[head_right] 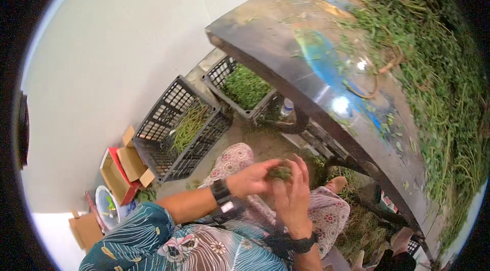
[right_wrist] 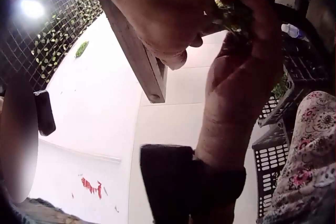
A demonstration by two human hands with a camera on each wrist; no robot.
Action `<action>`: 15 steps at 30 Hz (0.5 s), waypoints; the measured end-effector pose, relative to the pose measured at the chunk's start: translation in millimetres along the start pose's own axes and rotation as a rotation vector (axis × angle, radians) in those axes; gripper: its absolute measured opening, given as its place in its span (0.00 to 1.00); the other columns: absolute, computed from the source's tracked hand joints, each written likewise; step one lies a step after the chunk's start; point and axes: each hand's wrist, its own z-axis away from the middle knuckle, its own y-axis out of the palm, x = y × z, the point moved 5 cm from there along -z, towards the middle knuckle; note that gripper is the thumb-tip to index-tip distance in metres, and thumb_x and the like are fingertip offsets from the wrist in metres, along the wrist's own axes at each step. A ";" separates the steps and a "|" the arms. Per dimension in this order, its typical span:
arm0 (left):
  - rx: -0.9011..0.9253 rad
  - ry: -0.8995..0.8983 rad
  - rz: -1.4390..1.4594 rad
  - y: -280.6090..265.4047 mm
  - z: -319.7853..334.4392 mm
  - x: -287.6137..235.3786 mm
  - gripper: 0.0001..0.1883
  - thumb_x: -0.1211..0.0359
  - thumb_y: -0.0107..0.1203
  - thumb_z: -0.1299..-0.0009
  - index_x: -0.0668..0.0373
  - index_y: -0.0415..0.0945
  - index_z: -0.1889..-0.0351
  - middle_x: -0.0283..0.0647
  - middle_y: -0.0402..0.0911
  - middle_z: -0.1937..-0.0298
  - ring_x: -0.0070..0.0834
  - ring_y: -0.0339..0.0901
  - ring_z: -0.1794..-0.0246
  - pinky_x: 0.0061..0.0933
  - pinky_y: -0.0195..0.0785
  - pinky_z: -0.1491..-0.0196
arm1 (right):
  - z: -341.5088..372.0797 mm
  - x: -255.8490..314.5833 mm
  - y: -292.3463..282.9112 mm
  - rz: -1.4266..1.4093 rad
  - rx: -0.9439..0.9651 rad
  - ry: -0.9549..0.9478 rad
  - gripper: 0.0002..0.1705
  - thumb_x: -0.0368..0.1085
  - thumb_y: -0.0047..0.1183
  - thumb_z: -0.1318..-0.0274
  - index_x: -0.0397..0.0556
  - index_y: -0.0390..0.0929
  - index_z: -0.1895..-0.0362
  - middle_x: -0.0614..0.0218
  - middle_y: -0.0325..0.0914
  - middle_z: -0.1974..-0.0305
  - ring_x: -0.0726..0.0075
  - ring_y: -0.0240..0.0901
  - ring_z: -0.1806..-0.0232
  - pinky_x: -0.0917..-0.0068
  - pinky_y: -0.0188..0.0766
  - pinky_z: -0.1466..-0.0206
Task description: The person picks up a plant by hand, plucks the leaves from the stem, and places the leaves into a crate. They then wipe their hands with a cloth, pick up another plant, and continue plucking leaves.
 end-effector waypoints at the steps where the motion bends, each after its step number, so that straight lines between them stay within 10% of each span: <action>1: 0.027 -0.037 0.208 -18.2 -16.1 3.4 0.16 0.58 0.40 0.29 0.59 0.69 0.54 0.40 0.73 0.55 0.32 0.72 0.55 0.34 0.71 0.53 | 0.1 -5.9 -2.4 -0.040 -0.006 0.027 0.22 0.37 0.46 0.50 0.42 0.65 0.50 0.51 0.65 0.48 0.49 0.61 0.45 0.62 0.58 0.43; 6: 0.070 0.485 0.047 -27.5 -29.9 -126.7 0.28 0.52 0.35 0.29 0.71 0.61 0.48 0.57 0.67 0.49 0.50 0.66 0.49 0.48 0.62 0.45 | 14.8 -30.3 -19.5 -0.090 0.078 0.281 0.18 0.35 0.47 0.50 0.43 0.68 0.52 0.55 0.73 0.60 0.59 0.72 0.60 0.67 0.67 0.56; 11: -0.138 0.397 0.238 -48.9 -23.5 -149.1 0.30 0.53 0.39 0.30 0.57 0.43 0.37 0.54 0.48 0.37 0.52 0.61 0.46 0.51 0.59 0.45 | 46.6 -59.0 -48.4 -0.032 0.044 0.283 0.17 0.33 0.45 0.50 0.41 0.69 0.54 0.54 0.75 0.62 0.58 0.72 0.57 0.69 0.67 0.54; 13: 0.077 0.242 0.180 -54.0 -20.9 -123.7 0.18 0.58 0.39 0.29 0.64 0.64 0.52 0.50 0.70 0.52 0.45 0.67 0.51 0.46 0.62 0.45 | 59.3 -69.0 -62.7 -0.013 0.059 0.339 0.18 0.35 0.45 0.49 0.41 0.69 0.54 0.53 0.74 0.60 0.57 0.72 0.57 0.68 0.67 0.54; 15: -0.141 0.235 0.009 -57.2 -13.7 -99.7 0.17 0.61 0.38 0.29 0.65 0.67 0.53 0.47 0.73 0.52 0.41 0.70 0.52 0.40 0.63 0.48 | 75.9 -82.6 -79.0 0.026 0.058 0.391 0.18 0.36 0.44 0.49 0.41 0.69 0.54 0.51 0.74 0.59 0.55 0.71 0.56 0.67 0.66 0.53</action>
